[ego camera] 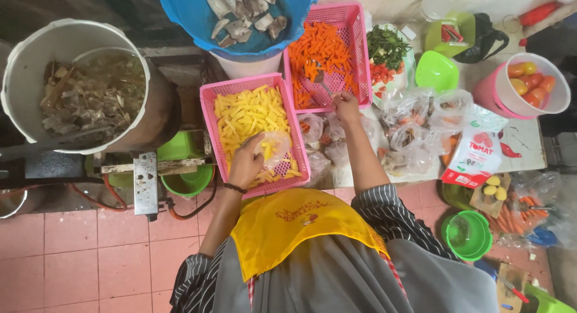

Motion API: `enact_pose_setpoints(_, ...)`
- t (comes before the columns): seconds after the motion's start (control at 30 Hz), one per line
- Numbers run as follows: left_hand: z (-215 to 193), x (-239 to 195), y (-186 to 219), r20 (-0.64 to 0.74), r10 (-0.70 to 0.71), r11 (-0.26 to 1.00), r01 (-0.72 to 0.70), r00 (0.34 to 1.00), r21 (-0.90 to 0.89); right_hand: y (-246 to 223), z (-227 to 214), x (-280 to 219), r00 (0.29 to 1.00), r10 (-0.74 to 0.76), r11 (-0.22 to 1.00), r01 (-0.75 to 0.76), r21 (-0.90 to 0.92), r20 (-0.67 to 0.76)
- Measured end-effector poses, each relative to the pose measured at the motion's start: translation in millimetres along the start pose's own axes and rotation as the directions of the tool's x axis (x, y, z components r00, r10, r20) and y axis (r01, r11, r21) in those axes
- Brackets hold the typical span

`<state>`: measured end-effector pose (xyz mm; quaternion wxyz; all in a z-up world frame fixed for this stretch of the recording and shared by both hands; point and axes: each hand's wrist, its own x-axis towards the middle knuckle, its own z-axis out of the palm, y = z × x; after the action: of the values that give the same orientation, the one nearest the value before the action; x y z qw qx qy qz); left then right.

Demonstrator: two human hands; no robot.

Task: Packaging cooked meat, potatoes, and carrots into small plastic bags.

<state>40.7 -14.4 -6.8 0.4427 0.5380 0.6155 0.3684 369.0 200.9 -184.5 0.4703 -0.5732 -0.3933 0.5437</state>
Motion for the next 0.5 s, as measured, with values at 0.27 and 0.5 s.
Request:
enact_pose_setpoints(0.27, 13.6, 15.4, 1.4, 0.06, 0.035, 0.999, -0.036, 0.998, 0.015, 9.1, -17.2, 27.6, 0.967, -0.232, 0.781, 0.119, -0.613, -0.109)
enact_pose_setpoints(0.5, 17.6, 2.4, -5.7, 0.039, 0.121, 0.992, -0.122, 0.992, 0.013, 68.6, 45.8, 124.1, 0.947, -0.321, 0.559, 0.176, -0.81, -0.016)
